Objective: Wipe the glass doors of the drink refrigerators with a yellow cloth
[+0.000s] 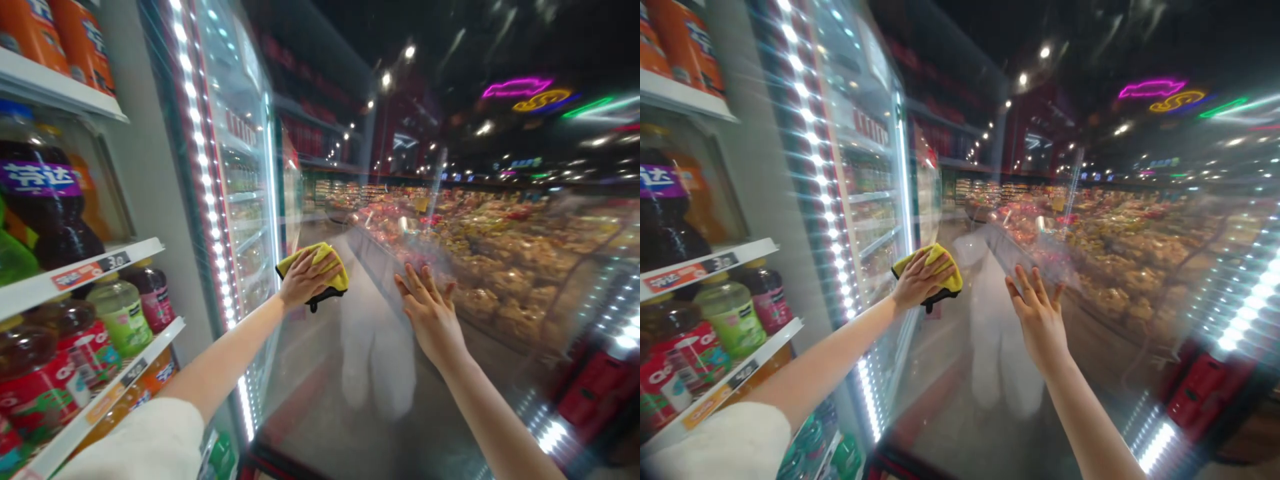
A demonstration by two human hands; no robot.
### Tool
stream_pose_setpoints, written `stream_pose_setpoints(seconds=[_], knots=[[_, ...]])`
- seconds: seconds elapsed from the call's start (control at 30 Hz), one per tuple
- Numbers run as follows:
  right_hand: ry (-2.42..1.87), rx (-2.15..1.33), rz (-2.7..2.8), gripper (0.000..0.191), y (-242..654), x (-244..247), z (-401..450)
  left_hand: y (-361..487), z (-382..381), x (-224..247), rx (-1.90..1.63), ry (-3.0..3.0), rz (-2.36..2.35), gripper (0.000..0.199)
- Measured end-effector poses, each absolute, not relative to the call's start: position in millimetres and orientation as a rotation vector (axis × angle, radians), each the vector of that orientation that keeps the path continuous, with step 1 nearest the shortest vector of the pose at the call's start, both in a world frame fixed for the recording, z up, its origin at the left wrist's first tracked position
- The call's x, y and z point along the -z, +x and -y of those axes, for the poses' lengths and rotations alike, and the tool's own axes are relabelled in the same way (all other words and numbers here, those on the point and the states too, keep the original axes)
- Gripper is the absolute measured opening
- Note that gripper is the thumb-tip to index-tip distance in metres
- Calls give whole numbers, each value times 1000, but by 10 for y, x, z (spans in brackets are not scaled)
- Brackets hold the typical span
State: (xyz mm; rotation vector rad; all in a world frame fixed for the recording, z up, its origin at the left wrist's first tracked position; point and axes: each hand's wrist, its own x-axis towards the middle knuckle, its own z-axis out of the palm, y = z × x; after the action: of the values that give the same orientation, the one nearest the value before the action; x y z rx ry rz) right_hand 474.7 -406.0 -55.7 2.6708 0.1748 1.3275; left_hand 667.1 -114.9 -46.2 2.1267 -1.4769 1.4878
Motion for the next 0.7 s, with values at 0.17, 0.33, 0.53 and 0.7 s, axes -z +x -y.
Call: stream_pose_setpoints(seconds=[0.17,0.33,0.53,0.7], knots=[[2695,-1290,-375,52,4764,511,4377,6603,1630,-55,-1520,1990,748,56],[2685,-1304,-556,47,4639,509,4809,6304,2255,359,-1444,2053,885,56],[2655,-1210,-424,44,4326,595,5200,6202,2197,889,-1383,2110,1172,46],[2759,-1172,-502,50,4304,610,5422,6131,2725,268,-1441,1985,674,59]])
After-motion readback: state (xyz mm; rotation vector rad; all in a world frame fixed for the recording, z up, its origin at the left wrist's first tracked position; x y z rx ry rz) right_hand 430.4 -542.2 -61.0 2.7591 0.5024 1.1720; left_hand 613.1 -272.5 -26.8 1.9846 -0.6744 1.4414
